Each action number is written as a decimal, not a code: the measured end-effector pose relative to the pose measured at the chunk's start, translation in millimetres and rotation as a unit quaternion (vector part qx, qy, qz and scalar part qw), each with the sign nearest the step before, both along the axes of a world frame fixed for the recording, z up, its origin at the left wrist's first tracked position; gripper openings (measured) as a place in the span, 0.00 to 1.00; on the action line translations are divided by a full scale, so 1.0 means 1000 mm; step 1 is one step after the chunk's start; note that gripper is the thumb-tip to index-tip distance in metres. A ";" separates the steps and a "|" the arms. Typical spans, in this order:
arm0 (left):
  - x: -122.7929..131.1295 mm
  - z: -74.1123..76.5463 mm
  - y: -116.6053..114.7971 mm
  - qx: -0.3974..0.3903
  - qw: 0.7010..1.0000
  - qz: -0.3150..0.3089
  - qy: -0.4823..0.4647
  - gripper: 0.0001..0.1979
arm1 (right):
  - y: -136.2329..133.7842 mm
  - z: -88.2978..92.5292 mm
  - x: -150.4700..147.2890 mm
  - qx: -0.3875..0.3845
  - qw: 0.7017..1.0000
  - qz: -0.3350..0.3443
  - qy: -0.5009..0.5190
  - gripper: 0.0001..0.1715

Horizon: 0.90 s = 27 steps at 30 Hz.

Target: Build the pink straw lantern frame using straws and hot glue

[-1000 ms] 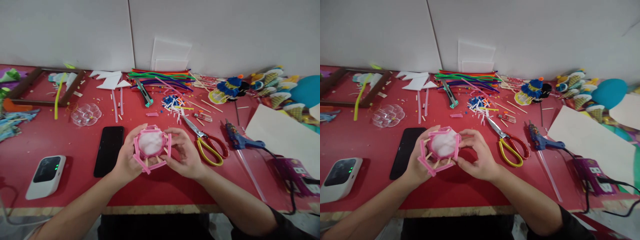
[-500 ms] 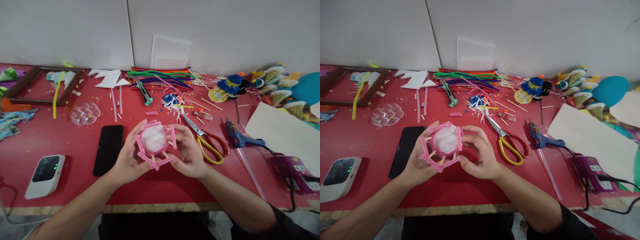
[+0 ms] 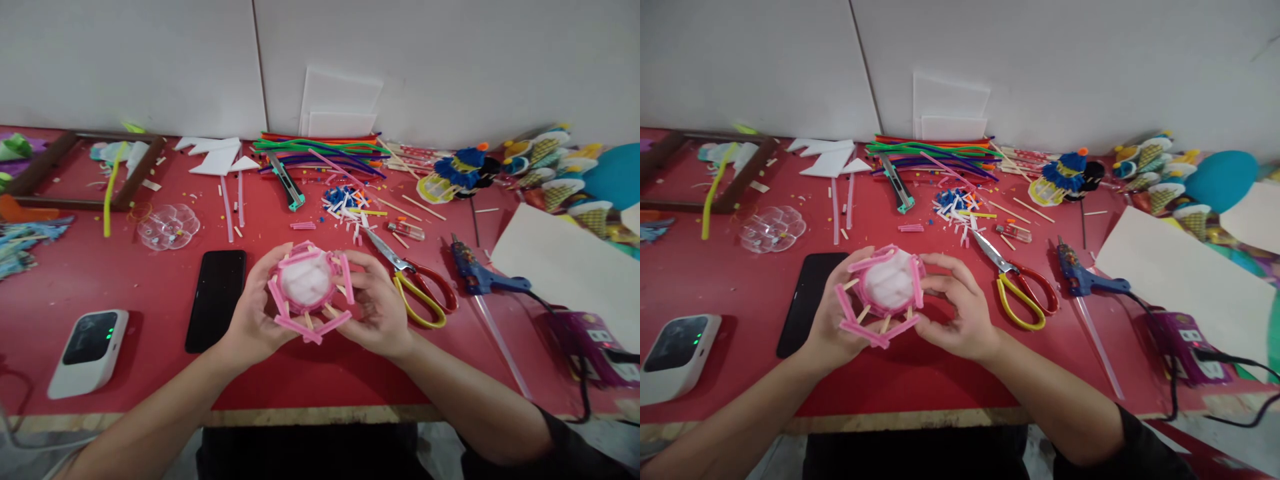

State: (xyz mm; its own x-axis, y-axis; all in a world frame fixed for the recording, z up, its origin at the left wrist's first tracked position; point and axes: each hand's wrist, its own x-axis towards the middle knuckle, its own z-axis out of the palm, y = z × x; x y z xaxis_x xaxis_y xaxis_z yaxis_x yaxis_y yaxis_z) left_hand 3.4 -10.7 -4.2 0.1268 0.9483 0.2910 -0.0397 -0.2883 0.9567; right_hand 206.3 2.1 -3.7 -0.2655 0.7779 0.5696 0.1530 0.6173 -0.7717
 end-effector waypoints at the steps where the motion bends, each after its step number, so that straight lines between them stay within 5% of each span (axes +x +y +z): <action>1: 0.000 0.000 0.000 -0.002 1.000 0.002 0.001 0.44 | 0.000 0.000 0.000 0.000 1.000 0.002 0.002 0.23; 15: 0.001 0.005 0.001 0.020 0.999 0.012 0.022 0.41 | 0.001 -0.006 -0.002 -0.071 0.997 0.019 0.034 0.29; 23: 0.003 0.003 0.004 0.048 0.999 0.014 0.003 0.45 | 0.003 -0.005 -0.004 -0.034 0.999 -0.036 -0.002 0.22; 27: 0.007 0.009 0.002 -0.012 0.998 -0.026 -0.050 0.41 | 0.002 -0.005 -0.004 -0.084 0.995 -0.045 0.034 0.18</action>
State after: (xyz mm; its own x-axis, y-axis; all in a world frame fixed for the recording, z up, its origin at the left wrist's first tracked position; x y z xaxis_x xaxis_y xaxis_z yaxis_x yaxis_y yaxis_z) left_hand 10.0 -8.5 5.1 0.1465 0.9481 0.2824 -0.1497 -0.2609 0.9537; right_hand 202.2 4.5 -8.6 -0.1548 0.8829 0.4434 0.1458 0.4643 -0.8736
